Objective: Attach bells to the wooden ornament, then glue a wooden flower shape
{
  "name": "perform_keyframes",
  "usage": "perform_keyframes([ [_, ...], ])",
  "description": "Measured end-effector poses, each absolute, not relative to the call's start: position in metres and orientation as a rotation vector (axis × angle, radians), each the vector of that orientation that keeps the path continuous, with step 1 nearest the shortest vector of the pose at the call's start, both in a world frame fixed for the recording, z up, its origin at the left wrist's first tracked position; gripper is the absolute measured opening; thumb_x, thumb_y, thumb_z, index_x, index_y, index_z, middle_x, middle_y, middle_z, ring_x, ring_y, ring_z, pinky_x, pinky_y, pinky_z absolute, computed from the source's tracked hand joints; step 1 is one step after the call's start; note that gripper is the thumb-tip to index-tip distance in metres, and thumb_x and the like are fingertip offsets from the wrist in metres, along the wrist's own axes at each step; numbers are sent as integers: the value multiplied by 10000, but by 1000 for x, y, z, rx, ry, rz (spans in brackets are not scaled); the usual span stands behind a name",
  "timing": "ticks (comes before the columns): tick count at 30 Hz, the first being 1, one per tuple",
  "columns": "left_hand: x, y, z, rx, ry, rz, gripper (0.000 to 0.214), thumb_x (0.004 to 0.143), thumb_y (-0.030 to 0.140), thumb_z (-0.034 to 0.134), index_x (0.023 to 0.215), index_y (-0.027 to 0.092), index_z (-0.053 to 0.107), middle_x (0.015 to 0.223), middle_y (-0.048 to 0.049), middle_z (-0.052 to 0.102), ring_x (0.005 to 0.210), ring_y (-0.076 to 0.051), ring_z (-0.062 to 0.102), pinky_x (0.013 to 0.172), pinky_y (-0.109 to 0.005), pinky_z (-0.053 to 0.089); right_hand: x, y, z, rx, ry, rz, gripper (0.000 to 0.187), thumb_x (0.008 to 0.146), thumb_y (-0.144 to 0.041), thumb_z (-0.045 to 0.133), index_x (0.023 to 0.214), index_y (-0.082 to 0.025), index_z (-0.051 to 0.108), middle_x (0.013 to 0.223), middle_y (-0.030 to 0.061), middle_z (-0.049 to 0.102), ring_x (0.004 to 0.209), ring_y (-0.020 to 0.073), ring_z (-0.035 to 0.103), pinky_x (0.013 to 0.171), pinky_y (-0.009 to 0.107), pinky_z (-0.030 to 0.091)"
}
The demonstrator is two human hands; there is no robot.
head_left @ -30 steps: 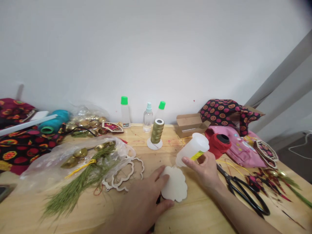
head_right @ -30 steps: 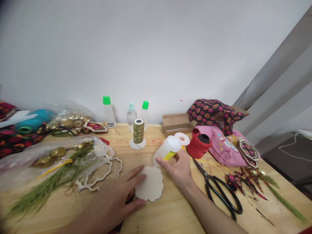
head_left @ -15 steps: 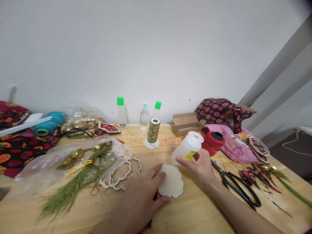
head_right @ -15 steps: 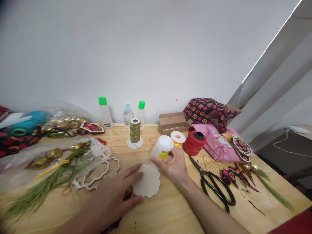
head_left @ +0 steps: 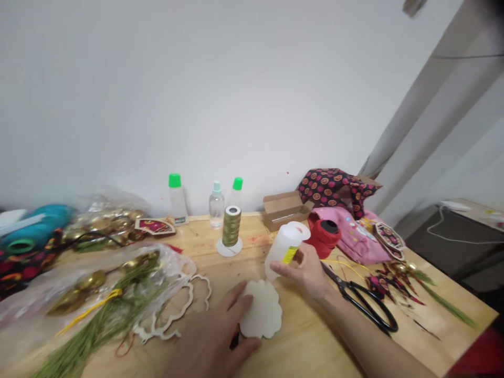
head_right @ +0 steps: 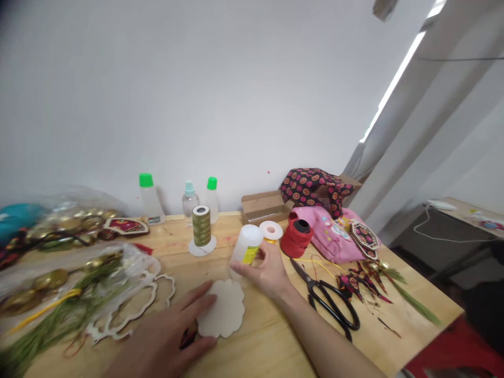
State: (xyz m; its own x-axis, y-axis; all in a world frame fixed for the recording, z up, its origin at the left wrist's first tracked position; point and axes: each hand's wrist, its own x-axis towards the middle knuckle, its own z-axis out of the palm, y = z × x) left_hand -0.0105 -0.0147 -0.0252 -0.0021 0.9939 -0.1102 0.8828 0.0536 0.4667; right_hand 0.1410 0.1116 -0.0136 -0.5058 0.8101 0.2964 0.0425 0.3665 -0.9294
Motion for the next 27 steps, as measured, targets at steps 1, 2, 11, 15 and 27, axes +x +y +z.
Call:
perform_keyframes([
  [1, -10, -14, -24, 1859, 1946, 336, 421, 705, 347, 459, 1119, 278, 489, 1335, -9, 318, 896, -233, 579, 771, -381, 449, 140, 112, -13, -752, -1826, 1228, 203, 584, -291, 662, 691, -159, 549, 671, 12, 608, 617, 154, 559, 576, 258, 446],
  [2, -9, -13, -24, 1843, 1963, 304, 428, 701, 341, 458, 1121, 267, 492, 1336, -15, 314, 898, -237, 579, 771, -380, 448, 140, 112, -12, -766, -1825, 1236, 206, 582, -285, 657, 694, -156, 542, 667, 11, 604, 614, 151, 557, 577, 257, 443],
  [11, -9, -11, -28, 1898, 1951, 322, 439, 711, 365, 451, 1140, 272, 468, 1327, -6, 326, 865, -208, 587, 757, -348, 447, 142, 113, -12, -792, -1842, 1172, 225, 569, -293, 666, 692, -151, 542, 674, 13, 595, 625, 150, 549, 595, 257, 442],
  [15, -10, -13, -28, 1932, 1953, 337, 413, 715, 370, 459, 1120, 288, 472, 1326, 8, 338, 819, -184, 594, 729, -318, 452, 146, 113, -15, -784, -1782, 1131, 241, 585, -331, 668, 697, -150, 555, 685, 25, 595, 636, 161, 547, 596, 269, 447],
  [27, -9, -14, -25, 1902, 1928, 368, 403, 719, 382, 460, 1111, 291, 473, 1327, 0, 344, 844, -195, 585, 745, -340, 442, 145, 107, -14, -733, -1923, 1068, 209, 592, -313, 675, 653, -157, 550, 618, -3, 545, 570, 128, 495, 529, 233, 419],
])
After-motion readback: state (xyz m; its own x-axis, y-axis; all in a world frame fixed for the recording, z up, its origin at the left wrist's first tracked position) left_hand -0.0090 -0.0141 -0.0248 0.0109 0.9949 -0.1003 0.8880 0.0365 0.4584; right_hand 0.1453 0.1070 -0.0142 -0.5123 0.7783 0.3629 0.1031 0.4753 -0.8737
